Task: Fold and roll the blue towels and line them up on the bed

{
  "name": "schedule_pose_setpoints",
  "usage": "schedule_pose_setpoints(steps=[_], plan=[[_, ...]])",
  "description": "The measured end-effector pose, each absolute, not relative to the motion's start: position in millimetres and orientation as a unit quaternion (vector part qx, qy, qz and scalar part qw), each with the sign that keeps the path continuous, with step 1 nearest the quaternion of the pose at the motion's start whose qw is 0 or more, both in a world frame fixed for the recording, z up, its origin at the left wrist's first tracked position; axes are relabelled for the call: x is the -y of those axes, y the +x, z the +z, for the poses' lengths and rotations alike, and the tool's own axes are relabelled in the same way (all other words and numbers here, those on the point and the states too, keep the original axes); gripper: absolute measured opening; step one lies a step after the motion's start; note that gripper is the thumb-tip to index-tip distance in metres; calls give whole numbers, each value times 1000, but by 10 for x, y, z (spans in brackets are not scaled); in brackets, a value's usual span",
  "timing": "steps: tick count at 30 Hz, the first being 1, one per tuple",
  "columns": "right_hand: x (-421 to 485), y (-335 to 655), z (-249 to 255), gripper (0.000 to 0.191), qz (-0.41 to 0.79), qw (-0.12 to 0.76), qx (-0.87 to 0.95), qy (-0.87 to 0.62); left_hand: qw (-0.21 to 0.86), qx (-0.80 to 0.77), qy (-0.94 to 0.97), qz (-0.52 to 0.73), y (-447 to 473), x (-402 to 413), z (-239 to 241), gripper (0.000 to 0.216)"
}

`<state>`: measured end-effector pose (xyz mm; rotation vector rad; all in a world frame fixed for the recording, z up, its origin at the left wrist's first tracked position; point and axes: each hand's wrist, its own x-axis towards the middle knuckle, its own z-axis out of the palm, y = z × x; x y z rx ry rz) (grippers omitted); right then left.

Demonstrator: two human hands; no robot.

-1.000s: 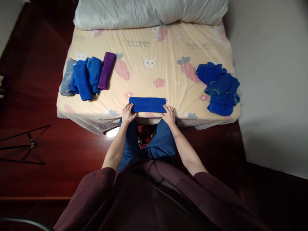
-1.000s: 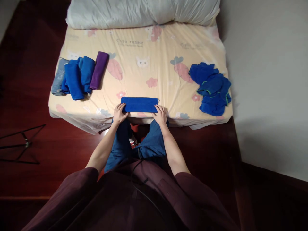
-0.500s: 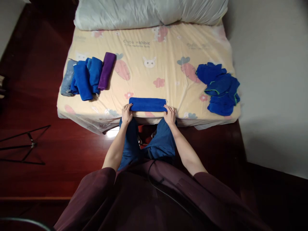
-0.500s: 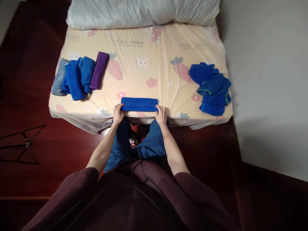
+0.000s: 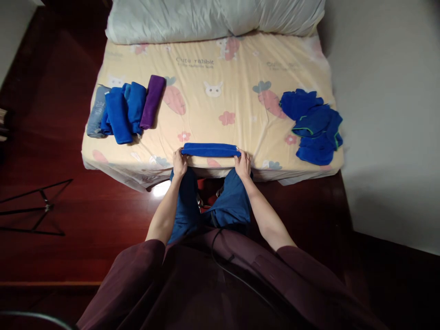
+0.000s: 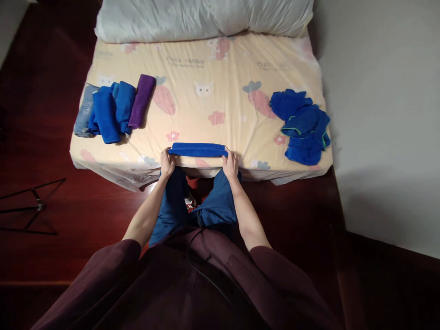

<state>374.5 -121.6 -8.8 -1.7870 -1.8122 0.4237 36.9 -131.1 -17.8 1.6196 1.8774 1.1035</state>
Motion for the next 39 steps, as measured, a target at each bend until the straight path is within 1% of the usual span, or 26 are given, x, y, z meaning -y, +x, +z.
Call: schedule_pose_setpoints(steps=[7, 15, 19, 29, 35, 39], plan=[[1184, 3768, -185, 44, 165, 291, 656, -677, 211, -718, 528, 401, 368, 1293, -240, 40], [1149, 3773, -248, 47, 171, 282, 646, -689, 190, -720, 556, 369, 370, 1282, -233, 61], [1144, 3760, -243, 48, 177, 275, 639, -696, 179, -729, 559, 353, 382, 1284, -212, 65], [1155, 3746, -194, 46, 171, 249, 640, -707, 174, -727, 548, 377, 415, 1283, -164, 61], [1150, 3759, -236, 51, 163, 284, 633, -701, 164, -732, 542, 378, 415, 1273, -182, 55], [1154, 3756, -214, 52, 149, 288, 636, -700, 166, -739, 538, 369, 424, 1295, -152, 51]])
